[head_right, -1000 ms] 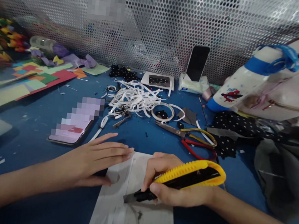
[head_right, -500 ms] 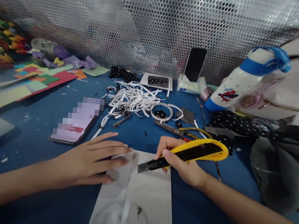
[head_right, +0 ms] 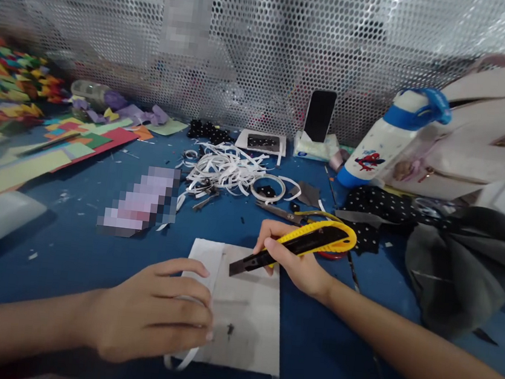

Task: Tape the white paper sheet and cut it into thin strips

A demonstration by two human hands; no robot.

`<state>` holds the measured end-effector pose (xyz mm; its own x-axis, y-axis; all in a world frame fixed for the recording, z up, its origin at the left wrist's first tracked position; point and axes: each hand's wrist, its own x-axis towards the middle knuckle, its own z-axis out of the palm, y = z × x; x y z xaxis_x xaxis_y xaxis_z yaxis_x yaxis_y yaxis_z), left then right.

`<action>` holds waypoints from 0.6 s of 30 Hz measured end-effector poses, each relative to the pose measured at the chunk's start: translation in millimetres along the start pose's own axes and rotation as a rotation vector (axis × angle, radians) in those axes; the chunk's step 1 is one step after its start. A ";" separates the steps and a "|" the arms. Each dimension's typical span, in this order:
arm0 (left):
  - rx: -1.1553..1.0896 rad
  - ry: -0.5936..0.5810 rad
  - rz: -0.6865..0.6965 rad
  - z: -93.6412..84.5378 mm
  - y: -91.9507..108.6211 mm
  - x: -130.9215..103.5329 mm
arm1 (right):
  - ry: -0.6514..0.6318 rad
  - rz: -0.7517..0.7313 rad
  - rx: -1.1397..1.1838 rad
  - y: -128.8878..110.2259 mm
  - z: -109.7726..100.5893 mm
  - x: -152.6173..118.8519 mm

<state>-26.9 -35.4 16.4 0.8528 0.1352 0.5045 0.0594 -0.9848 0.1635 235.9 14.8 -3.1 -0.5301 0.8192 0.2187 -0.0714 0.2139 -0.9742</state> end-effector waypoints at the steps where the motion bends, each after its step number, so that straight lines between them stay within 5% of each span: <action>1: -0.022 0.011 0.001 -0.4 3.5 2.0 | 0.001 -0.007 0.003 -0.4 0.3 0.0; 6: -0.274 0.054 -0.018 -15.8 17.3 24.4 | 0.005 -0.025 0.006 -2.0 1.1 0.2; 9: -0.289 0.139 -0.128 -34.2 3.1 45.5 | 0.003 -0.034 0.012 -1.9 1.7 0.6; 13: 0.189 0.240 -0.262 -56.2 -61.3 65.7 | 0.009 -0.059 0.016 -2.6 2.6 1.5; 18: 0.522 0.072 -0.449 -61.5 -150.0 74.1 | 0.001 -0.066 -0.001 -3.2 2.4 0.5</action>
<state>-4.5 129.1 81.4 0.6515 0.5314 0.5414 0.6562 -0.7529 -0.0506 233.8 13.3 0.0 -0.5237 0.8037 0.2824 -0.1052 0.2680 -0.9577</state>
